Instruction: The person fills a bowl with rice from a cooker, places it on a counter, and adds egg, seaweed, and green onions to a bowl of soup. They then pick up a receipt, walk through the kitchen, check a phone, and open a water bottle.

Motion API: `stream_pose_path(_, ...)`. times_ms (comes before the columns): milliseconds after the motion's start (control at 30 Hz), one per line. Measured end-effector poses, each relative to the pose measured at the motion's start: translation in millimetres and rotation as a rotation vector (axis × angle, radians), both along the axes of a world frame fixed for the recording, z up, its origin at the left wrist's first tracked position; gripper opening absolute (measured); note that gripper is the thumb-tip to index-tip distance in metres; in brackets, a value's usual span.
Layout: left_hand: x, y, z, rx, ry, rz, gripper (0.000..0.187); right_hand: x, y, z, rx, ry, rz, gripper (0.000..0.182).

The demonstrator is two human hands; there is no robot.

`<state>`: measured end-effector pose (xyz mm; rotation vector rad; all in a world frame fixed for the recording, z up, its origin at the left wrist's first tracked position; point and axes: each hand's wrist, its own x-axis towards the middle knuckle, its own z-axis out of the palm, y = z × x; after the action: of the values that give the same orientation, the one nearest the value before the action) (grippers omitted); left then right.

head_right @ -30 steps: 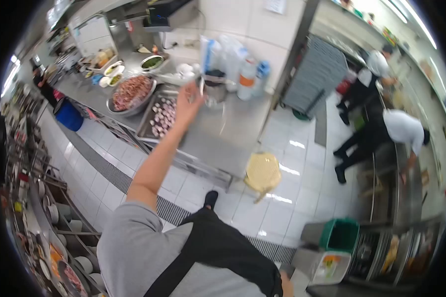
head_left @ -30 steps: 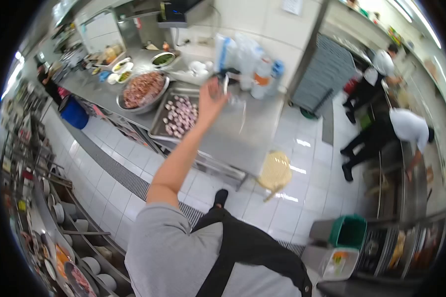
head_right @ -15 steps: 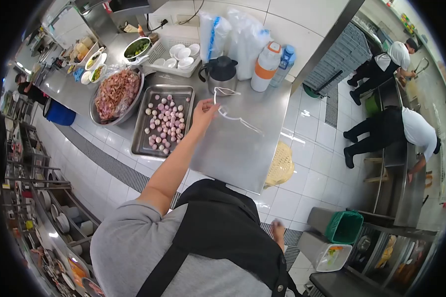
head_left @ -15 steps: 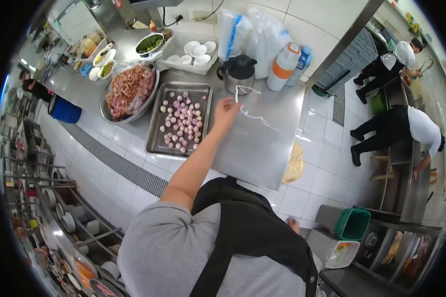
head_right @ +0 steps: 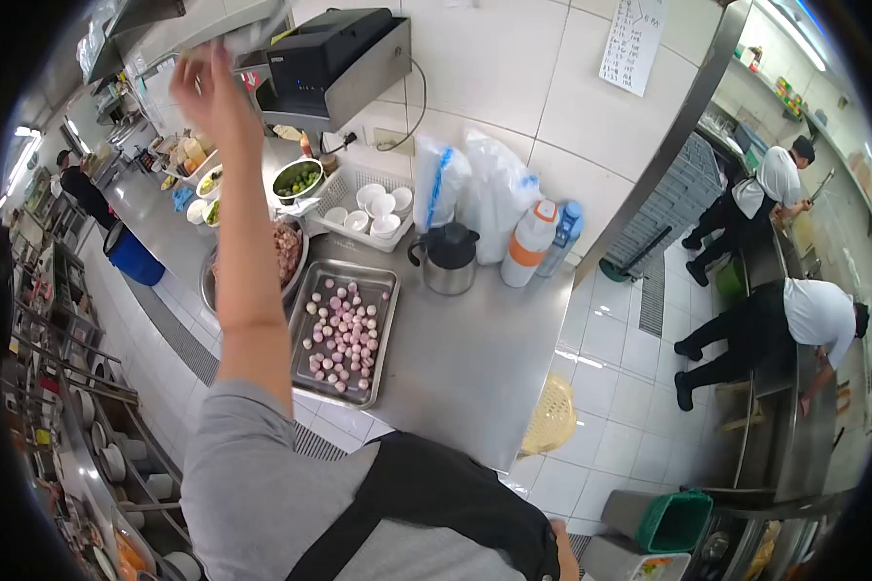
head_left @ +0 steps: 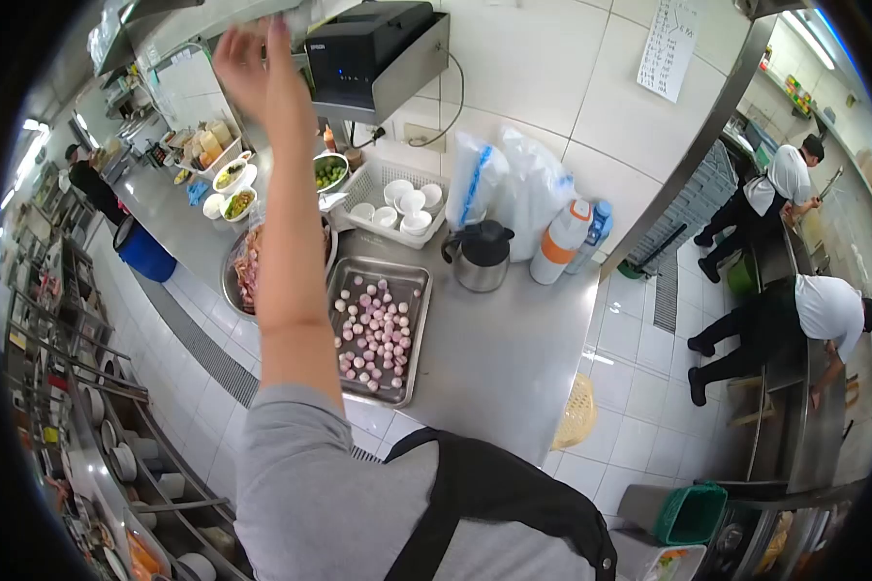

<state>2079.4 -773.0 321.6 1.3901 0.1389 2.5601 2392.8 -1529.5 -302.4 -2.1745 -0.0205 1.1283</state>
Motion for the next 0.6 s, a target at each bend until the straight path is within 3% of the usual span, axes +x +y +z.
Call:
stream_pose_path(67, 1, 63, 51, -0.065, 0.158, 0.028, 0.046, -12, -8, -4, -0.066, 0.043, -0.050, 0.022)
stream_pose_path(100, 8, 84, 71, -0.323, 0.201, 0.078, 0.071, -14, -7, -4, -0.085, 0.056, -0.073, 0.022)
stream_pose_path(133, 18, 135, 78, -0.286, 0.257, 0.108, 0.065, -14, -7, -3, -0.096, 0.062, -0.095, 0.022)
stream_pose_path(167, 28, 178, 80, -0.412, 0.404, 0.133, 0.066, -14, -4, -3, -0.100, 0.064, -0.115, 0.022)
stream_pose_path(233, 49, 211, 80, -0.520, 0.545, 0.144, 0.067, -9, 3, -1, -0.095, 0.064, -0.150, 0.022)
stream_pose_path(300, 68, 227, 81, -0.788, 0.757, -0.103, 0.065, -2, 12, 2, -0.086, 0.061, -0.175, 0.022)
stream_pose_path(333, 80, 245, 76, -0.752, 0.603, -0.137, 0.058, 2, 14, 5, -0.082, 0.060, -0.182, 0.022)
stream_pose_path(500, 91, 302, 77, -0.990, 0.738, -0.008, 0.051, 26, 24, 15, -0.063, 0.035, -0.208, 0.022)
stream_pose_path(567, 89, 347, 67, -0.835, 1.042, 0.851, 0.054, 32, 29, 19, -0.068, 0.037, -0.210, 0.022)
stream_pose_path(600, 89, 344, 70, -0.754, 1.261, 1.024, 0.049, 36, 31, 21, -0.071, 0.043, -0.212, 0.022)
